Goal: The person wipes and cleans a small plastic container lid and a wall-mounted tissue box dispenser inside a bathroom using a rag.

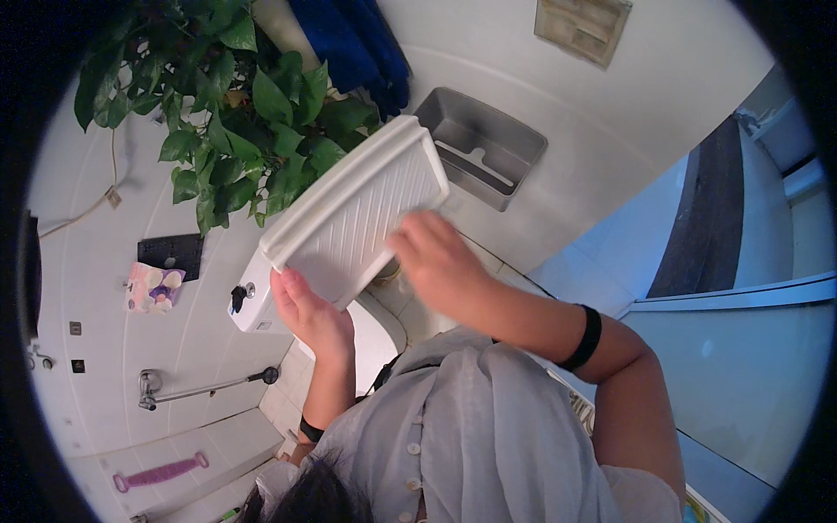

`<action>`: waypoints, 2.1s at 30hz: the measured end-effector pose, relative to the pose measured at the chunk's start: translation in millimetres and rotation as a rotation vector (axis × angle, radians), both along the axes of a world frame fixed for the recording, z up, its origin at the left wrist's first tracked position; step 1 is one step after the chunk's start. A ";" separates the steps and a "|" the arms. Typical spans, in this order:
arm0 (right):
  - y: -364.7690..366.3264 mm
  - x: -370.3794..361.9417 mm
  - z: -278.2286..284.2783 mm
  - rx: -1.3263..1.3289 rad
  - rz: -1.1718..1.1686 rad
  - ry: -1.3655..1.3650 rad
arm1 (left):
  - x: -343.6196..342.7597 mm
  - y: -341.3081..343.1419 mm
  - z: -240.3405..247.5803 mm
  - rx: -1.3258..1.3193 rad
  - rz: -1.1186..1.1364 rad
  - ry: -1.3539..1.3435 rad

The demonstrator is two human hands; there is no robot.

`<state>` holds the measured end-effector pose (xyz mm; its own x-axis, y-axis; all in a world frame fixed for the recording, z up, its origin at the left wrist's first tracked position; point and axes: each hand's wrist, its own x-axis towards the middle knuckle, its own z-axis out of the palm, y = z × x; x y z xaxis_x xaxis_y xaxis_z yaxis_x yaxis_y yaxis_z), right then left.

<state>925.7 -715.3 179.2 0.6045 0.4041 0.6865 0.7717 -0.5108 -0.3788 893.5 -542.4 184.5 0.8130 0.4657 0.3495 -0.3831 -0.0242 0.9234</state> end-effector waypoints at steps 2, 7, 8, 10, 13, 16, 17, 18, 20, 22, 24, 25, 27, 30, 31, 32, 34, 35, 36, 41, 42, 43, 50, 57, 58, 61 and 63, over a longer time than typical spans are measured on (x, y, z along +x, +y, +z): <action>-12.8 13.9 -5.4 -0.118 -0.114 0.041 | -2.1 -1.4 0.2 -0.001 -0.005 -0.004; 22.0 -13.6 -3.8 0.001 -0.022 0.007 | 1.6 -7.0 -2.2 0.112 0.013 -0.082; 28.5 -22.2 1.8 0.071 0.075 0.028 | 2.0 -9.2 0.5 0.114 0.012 -0.080; 28.0 -23.1 3.5 0.148 0.189 0.078 | 2.6 -15.5 8.5 0.009 0.078 -0.092; 6.4 -3.2 1.0 0.064 0.002 0.006 | 1.7 -7.4 9.6 -0.038 0.057 -0.049; -17.9 26.5 -5.5 0.036 -0.155 0.008 | 5.7 -2.9 8.0 -0.092 0.066 -0.042; -16.3 25.5 -4.7 0.036 -0.155 0.009 | 5.4 -3.1 8.3 -0.092 0.066 -0.041; -12.3 23.5 -3.1 0.076 -0.118 0.059 | 5.1 -3.4 8.9 -0.091 0.043 -0.046; 4.2 13.8 -1.8 0.117 -0.082 0.111 | 4.7 -5.1 7.3 -0.089 0.019 -0.049; 25.2 -0.5 -1.6 0.193 0.019 0.093 | 6.6 -10.5 1.8 0.007 -0.020 -0.077; 25.3 -0.2 4.2 0.211 0.009 0.191 | 7.5 -11.0 4.6 -0.004 -0.013 -0.069; 25.1 1.0 6.3 0.225 0.000 0.288 | 7.7 -10.6 5.7 -0.017 -0.005 -0.063; 11.2 17.0 -5.2 0.212 -0.008 0.259 | 6.9 -10.5 3.7 -0.007 -0.016 -0.068; -3.3 31.0 -13.5 0.066 -0.067 0.159 | 4.0 -14.5 3.2 0.020 -0.022 -0.055; -0.4 26.5 -15.8 0.063 -0.068 0.158 | 3.7 -16.6 3.2 0.040 -0.021 -0.037; 9.4 16.0 -11.6 0.076 0.004 0.123 | 4.5 -16.2 2.7 0.039 -0.022 -0.037; 22.8 2.5 -6.4 0.106 0.128 0.086 | 6.9 -15.5 0.6 0.031 0.004 -0.020; 22.4 2.9 -7.1 0.107 0.127 0.087 | 7.5 -13.9 0.0 0.033 0.003 -0.019; 20.2 4.7 -8.6 0.100 0.133 0.114 | 8.0 -12.3 -0.5 -0.008 -0.020 0.004; -8.0 29.1 -19.1 0.071 0.009 0.171 | 6.7 -7.9 -4.3 -0.035 -0.024 -0.003; -5.3 24.7 -18.9 0.069 0.007 0.169 | 6.6 -6.7 -7.1 -0.002 -0.024 0.008; 2.1 15.1 -18.1 0.093 0.050 0.125 | 6.6 -6.9 -8.5 0.032 -0.024 0.018; 3.3 5.0 -18.8 0.146 0.074 0.160 | 5.7 -10.8 -3.5 -0.037 -0.016 0.077; 29.7 -15.8 -9.7 0.289 0.233 0.105 | 9.2 -19.2 2.9 -0.128 -0.022 0.083; 28.2 -16.2 -8.7 0.288 0.229 0.105 | 9.1 -24.1 5.3 -0.140 -0.005 0.130; 25.2 -11.6 -16.3 0.269 0.193 0.112 | 7.4 -14.0 2.0 -0.178 0.011 0.136; -1.6 4.7 -22.7 0.181 0.038 0.125 | 7.7 -4.5 -1.8 -0.167 -0.006 0.111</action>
<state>930.4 -716.9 156.4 0.6758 0.3051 0.6710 0.7308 -0.3967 -0.5556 901.2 -546.9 182.6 0.8451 0.5048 0.1763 -0.2788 0.1346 0.9509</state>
